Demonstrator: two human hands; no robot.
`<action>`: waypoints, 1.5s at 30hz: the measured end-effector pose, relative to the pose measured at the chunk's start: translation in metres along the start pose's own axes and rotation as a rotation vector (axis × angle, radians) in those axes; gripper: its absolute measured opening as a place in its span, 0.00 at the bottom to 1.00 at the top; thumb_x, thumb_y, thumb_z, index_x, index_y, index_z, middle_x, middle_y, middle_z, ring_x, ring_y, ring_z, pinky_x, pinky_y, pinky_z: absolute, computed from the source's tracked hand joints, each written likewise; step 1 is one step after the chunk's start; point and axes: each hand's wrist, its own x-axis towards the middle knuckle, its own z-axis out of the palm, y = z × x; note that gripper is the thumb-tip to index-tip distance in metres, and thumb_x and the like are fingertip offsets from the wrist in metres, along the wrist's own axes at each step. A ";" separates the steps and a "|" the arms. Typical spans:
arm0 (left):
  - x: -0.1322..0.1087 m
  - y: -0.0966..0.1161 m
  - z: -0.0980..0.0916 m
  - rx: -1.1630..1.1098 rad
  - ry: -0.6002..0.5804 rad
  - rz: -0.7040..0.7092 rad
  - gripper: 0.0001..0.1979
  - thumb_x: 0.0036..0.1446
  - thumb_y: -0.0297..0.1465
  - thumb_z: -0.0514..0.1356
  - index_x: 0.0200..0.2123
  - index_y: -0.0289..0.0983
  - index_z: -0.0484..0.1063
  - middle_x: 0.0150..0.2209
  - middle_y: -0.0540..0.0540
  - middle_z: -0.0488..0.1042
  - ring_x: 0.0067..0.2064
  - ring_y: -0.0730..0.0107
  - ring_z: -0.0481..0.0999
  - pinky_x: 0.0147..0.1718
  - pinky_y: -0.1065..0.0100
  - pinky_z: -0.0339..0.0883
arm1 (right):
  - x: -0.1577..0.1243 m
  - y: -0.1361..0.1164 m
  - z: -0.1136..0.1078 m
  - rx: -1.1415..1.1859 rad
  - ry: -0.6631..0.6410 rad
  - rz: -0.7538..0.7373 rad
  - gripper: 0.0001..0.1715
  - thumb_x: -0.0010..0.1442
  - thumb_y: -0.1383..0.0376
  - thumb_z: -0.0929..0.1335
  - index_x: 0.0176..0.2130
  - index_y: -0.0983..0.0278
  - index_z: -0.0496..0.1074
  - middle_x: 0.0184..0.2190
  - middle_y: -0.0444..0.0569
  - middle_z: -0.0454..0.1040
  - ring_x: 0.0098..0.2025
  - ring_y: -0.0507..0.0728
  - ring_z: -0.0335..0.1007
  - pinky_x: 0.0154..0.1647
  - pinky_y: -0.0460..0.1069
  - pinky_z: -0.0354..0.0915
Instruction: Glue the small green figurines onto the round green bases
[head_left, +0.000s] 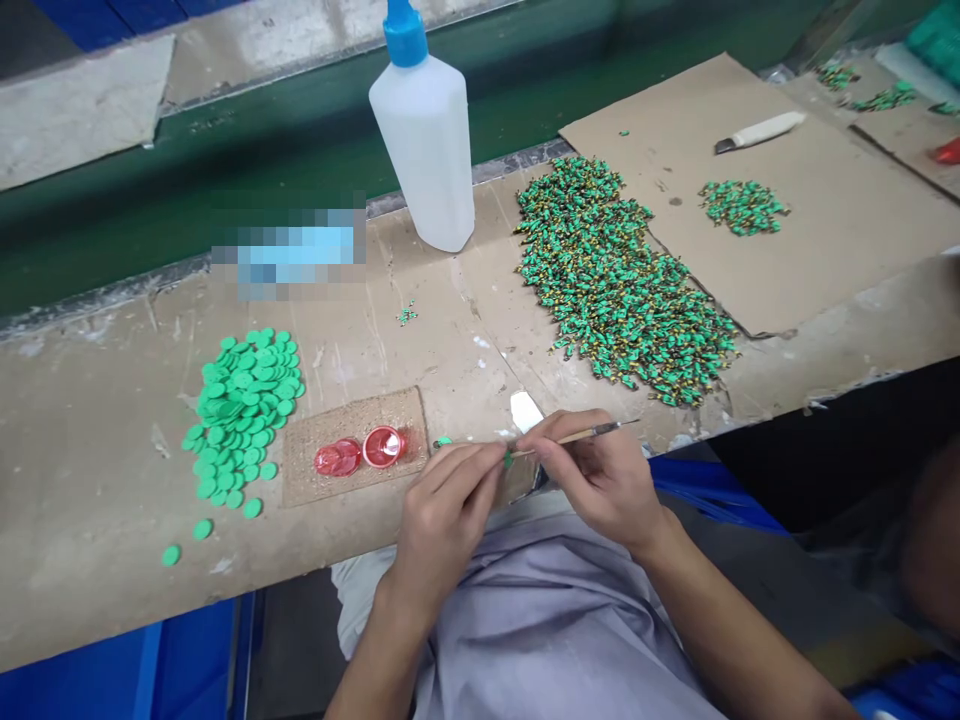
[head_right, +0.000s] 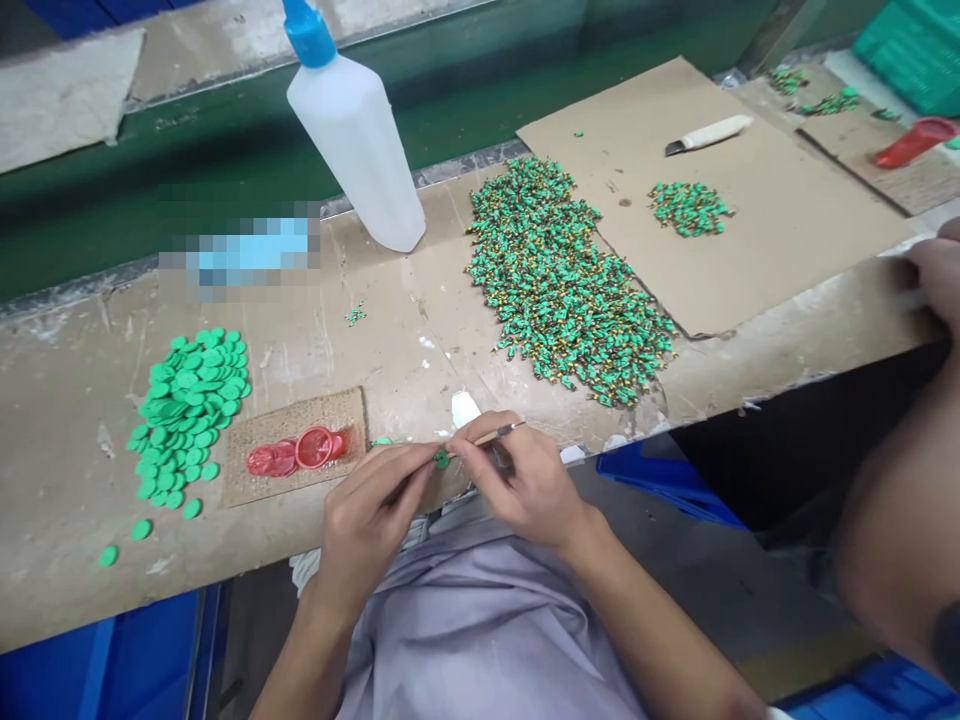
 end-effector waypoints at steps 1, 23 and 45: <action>0.000 0.000 0.000 -0.003 0.003 0.003 0.13 0.65 0.18 0.63 0.49 0.37 0.77 0.42 0.44 0.84 0.44 0.67 0.82 0.46 0.66 0.77 | -0.001 0.000 0.000 0.010 0.019 0.021 0.06 0.70 0.69 0.68 0.45 0.58 0.69 0.35 0.48 0.81 0.40 0.58 0.82 0.38 0.52 0.77; -0.001 -0.003 0.000 -0.024 0.028 0.023 0.16 0.63 0.16 0.64 0.51 0.36 0.78 0.44 0.42 0.84 0.45 0.67 0.84 0.48 0.66 0.79 | 0.001 -0.001 -0.001 -0.015 -0.012 -0.041 0.06 0.69 0.70 0.69 0.43 0.59 0.71 0.36 0.49 0.84 0.40 0.58 0.84 0.41 0.52 0.79; 0.001 -0.001 -0.002 -0.055 0.004 -0.013 0.10 0.65 0.19 0.63 0.46 0.35 0.78 0.41 0.44 0.85 0.43 0.68 0.84 0.46 0.68 0.79 | 0.017 -0.015 0.000 -0.174 -0.181 -0.177 0.06 0.71 0.72 0.67 0.41 0.61 0.70 0.35 0.49 0.79 0.37 0.56 0.78 0.40 0.51 0.75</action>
